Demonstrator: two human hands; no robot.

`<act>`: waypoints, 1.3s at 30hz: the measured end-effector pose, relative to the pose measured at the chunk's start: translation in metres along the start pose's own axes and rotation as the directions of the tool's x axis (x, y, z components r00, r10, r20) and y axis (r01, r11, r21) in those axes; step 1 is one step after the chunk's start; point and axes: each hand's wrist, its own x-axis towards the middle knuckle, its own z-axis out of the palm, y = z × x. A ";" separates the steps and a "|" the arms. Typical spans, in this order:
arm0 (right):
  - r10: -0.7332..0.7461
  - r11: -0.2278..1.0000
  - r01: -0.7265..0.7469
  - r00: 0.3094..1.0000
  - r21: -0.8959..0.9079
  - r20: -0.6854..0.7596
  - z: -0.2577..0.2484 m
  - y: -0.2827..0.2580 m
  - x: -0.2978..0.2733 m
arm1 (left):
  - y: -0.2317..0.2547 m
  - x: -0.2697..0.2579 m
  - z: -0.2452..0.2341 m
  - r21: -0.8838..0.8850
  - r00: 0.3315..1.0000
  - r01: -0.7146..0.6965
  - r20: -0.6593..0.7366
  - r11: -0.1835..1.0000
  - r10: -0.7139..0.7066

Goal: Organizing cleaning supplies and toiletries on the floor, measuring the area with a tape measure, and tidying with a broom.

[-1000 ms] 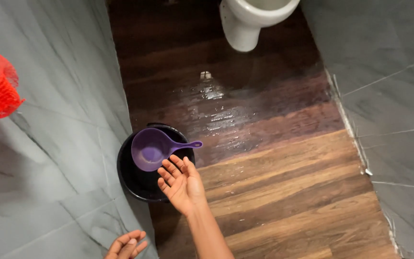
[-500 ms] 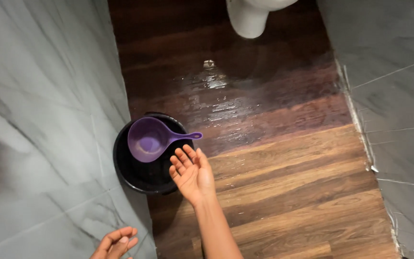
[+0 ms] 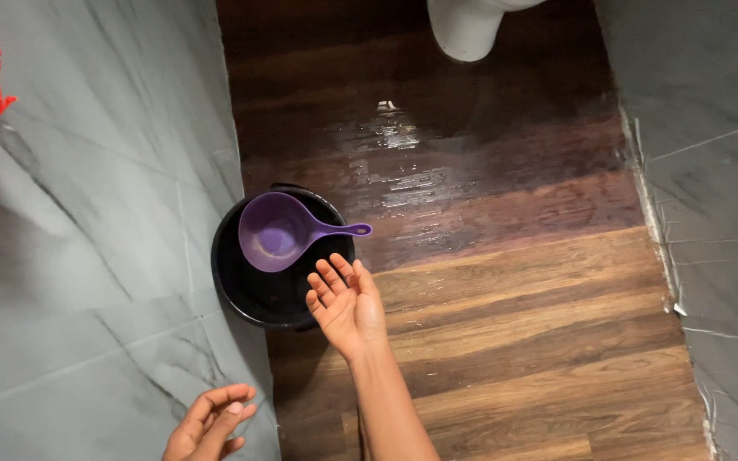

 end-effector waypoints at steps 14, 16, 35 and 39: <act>0.037 0.999 -0.037 0.999 0.000 0.027 0.002 0.011 0.000 | 0.012 -0.012 0.001 -0.015 0.996 -0.084 -0.003 0.996 0.084; 0.047 0.999 -0.047 0.998 0.002 0.042 0.003 0.013 -0.001 | 0.014 -0.015 0.002 -0.009 0.996 -0.087 -0.006 0.996 0.087; 0.043 0.999 -0.043 0.999 -0.022 0.000 0.001 0.006 0.000 | -0.021 0.009 -0.009 -0.002 0.999 -0.044 0.025 0.999 0.044; 0.041 0.999 -0.041 0.999 -0.015 0.007 0.003 0.008 0.003 | -0.022 0.010 -0.011 -0.006 0.999 -0.042 0.010 0.999 0.042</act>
